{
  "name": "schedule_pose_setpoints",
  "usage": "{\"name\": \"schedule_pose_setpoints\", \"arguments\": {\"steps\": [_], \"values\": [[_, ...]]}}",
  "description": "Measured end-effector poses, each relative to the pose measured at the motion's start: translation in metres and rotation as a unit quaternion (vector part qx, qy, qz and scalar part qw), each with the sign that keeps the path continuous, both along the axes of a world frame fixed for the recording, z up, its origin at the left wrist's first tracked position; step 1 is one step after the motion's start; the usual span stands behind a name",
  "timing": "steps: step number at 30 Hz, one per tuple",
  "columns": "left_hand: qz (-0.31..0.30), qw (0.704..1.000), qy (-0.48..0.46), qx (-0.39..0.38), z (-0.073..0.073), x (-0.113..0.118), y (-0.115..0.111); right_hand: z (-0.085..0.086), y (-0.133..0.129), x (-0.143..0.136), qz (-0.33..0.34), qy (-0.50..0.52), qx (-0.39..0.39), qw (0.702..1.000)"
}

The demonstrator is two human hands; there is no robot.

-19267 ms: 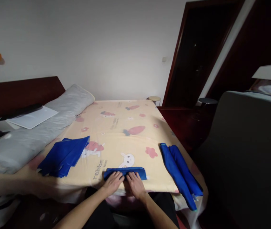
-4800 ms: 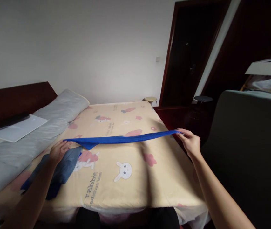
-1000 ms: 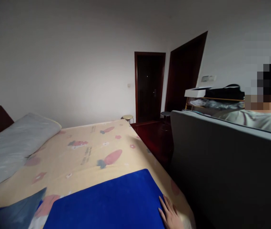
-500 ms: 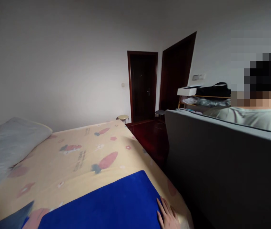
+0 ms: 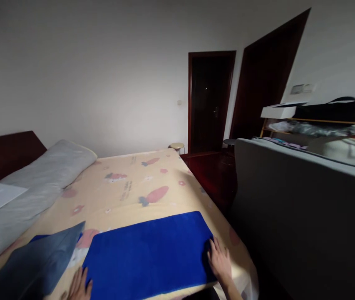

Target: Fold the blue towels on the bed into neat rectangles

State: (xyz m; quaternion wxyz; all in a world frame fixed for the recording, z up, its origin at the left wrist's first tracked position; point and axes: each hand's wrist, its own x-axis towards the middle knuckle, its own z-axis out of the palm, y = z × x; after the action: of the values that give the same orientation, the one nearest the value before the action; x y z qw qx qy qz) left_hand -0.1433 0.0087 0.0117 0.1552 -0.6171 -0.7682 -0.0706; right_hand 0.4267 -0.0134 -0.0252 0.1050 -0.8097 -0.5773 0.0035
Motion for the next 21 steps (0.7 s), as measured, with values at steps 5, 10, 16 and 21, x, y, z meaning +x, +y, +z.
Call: {"name": "schedule_pose_setpoints", "arguments": {"steps": [5,10,16,21], "values": [[-0.071,0.996,-0.028,-0.034,0.000,0.097,0.017,0.024,0.022,-0.093,0.080,0.041,0.038,0.995],[-0.171,0.983,-0.062,-0.041,-0.022,0.192,0.009,0.028,0.022,-0.198,0.186,0.115,0.007,0.976],[-0.221,0.967,-0.094,-0.084,-0.065,0.214,0.002,0.001,0.014,-0.232,0.253,0.153,-0.018,0.955],[-0.220,0.964,-0.112,-0.102,-0.081,0.205,0.008,-0.019,0.017,-0.226,0.257,0.148,-0.002,0.955]]}}
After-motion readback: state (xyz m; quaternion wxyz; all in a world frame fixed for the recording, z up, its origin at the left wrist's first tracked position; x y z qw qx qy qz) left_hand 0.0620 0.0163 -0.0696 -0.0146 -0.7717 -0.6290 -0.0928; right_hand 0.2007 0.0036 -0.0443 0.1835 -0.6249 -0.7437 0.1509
